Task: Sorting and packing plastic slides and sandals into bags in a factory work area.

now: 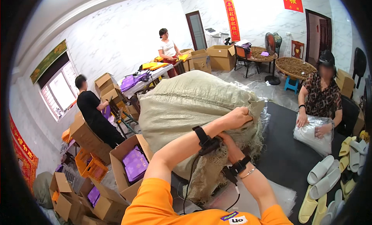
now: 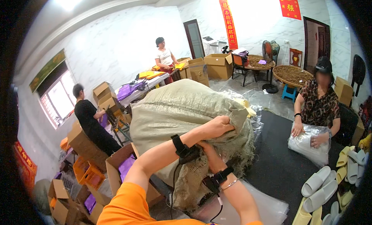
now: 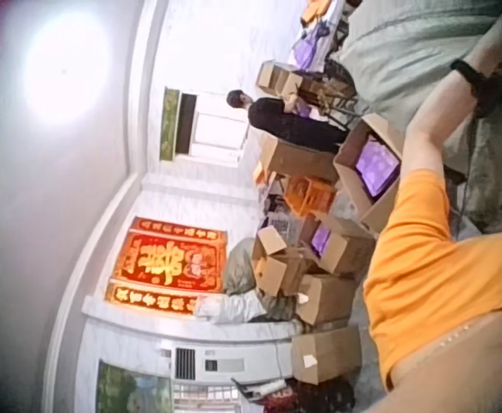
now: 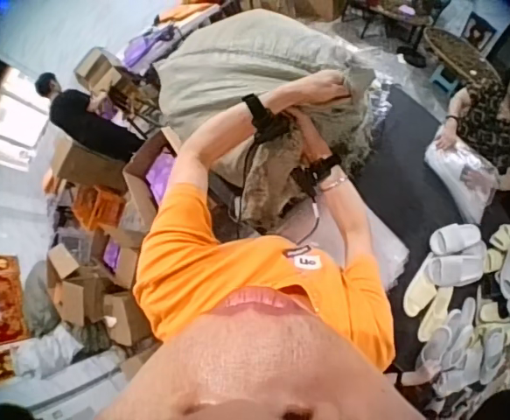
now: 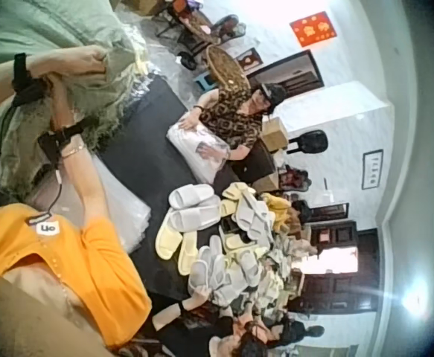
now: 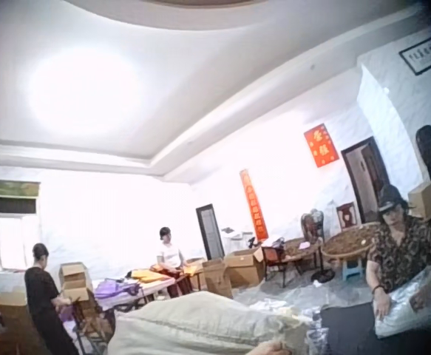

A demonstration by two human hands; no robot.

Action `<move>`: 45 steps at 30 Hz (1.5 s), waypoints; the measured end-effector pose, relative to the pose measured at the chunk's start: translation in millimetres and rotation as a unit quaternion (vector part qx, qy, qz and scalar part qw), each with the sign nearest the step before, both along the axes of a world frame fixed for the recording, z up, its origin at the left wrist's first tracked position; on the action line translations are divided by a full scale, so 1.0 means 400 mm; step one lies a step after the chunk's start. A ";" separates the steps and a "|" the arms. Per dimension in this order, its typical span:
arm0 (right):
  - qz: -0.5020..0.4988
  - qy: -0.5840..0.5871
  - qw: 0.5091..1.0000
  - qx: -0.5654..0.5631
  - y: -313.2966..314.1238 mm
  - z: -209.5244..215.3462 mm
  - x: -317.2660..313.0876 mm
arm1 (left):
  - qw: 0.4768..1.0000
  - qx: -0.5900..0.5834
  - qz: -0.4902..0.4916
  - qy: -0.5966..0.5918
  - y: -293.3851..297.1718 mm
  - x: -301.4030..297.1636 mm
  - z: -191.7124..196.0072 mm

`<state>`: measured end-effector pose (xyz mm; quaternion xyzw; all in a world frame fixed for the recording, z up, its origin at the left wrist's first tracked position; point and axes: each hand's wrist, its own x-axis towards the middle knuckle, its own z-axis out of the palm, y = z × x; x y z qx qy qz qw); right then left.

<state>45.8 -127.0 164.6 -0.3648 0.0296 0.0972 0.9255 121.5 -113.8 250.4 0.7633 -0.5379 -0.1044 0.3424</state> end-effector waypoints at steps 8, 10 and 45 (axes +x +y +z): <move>-0.074 -0.035 0.995 -0.054 0.042 -0.001 0.068 | 0.942 0.144 0.023 -0.302 0.084 -0.044 -0.080; -0.062 -0.035 0.997 -0.019 0.060 0.015 0.069 | 0.894 0.104 0.149 -0.409 0.117 -0.091 -0.126; -0.139 0.002 0.990 -0.019 -0.032 0.036 0.095 | 0.928 -0.124 0.350 -0.004 0.661 0.356 -0.531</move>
